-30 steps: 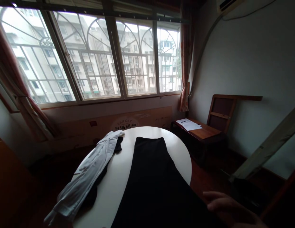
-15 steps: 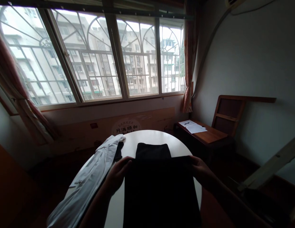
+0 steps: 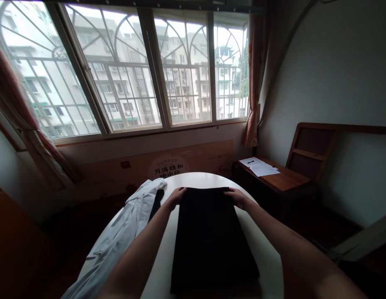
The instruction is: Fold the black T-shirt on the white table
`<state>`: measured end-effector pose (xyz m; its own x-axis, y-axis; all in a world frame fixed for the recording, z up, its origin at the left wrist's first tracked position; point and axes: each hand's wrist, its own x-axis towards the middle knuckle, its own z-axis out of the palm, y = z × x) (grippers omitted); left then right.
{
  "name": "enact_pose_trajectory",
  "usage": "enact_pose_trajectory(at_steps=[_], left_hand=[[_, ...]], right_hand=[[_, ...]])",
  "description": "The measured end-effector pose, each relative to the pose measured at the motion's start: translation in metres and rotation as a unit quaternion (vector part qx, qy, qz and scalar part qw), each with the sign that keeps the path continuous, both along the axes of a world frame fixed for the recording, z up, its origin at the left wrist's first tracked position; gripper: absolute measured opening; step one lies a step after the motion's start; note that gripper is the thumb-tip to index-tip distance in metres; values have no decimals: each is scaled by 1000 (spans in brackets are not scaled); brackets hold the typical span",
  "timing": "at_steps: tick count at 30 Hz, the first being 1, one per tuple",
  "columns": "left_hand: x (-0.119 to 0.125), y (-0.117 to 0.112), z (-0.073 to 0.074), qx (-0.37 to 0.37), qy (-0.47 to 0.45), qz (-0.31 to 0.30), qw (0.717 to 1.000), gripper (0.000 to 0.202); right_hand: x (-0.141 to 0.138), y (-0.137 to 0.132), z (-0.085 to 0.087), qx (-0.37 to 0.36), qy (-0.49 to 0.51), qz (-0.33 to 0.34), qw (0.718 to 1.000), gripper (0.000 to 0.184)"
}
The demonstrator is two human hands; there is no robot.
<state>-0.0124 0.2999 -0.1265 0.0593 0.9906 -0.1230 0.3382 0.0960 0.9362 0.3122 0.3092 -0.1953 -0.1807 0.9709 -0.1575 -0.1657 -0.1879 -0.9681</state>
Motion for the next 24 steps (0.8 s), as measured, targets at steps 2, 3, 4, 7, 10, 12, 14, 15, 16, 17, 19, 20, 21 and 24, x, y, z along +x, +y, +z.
enact_pose_trajectory(at_steps=[2, 3, 4, 7, 10, 12, 14, 15, 16, 17, 19, 20, 21, 24], left_hand=[[2, 15, -12, -5, 21, 13, 1000, 42], [3, 21, -19, -5, 36, 20, 999, 38], [4, 27, -25, -4, 52, 28, 998, 35], [5, 40, -41, 20, 113, 55, 992, 29], [5, 47, -51, 55, 174, 75, 980, 28], [4, 50, -52, 71, 210, 78, 972, 28], [5, 51, -51, 80, 248, 80, 962, 26], [7, 50, -49, 85, 267, 83, 956, 24], [9, 47, -47, 94, 285, 88, 950, 24], [12, 43, -44, 110, 301, 91, 943, 26], [23, 26, -39, 157, 322, 90, 929, 38], [29, 14, -37, 193, 328, 65, 922, 42], [37, -1, -36, 233, 330, 19, 915, 42], [62, -60, -42, 345, 311, -249, 850, 31]], right_hand=[[-2, 11, -7, -15, -23, -9, 1000, 25], [-3, 16, -9, -21, -34, -12, 999, 24], [-3, 19, -12, -25, -45, -14, 999, 23], [-3, 26, -18, -27, -72, -16, 997, 22], [-3, 29, -20, -19, -94, -20, 995, 26], [-5, 31, -21, -12, -113, -27, 993, 32], [-8, 34, -21, -3, -143, -43, 989, 38], [-10, 35, -21, 3, -161, -53, 985, 42], [-10, 36, -20, 11, -182, -65, 981, 45], [-11, 36, -18, 23, -202, -77, 976, 48], [-11, 35, -13, 59, -242, -100, 963, 52], [-11, 32, -10, 82, -261, -108, 956, 53], [-11, 27, -7, 109, -277, -110, 948, 53], [-14, 1, -3, 191, -304, -65, 931, 45]])
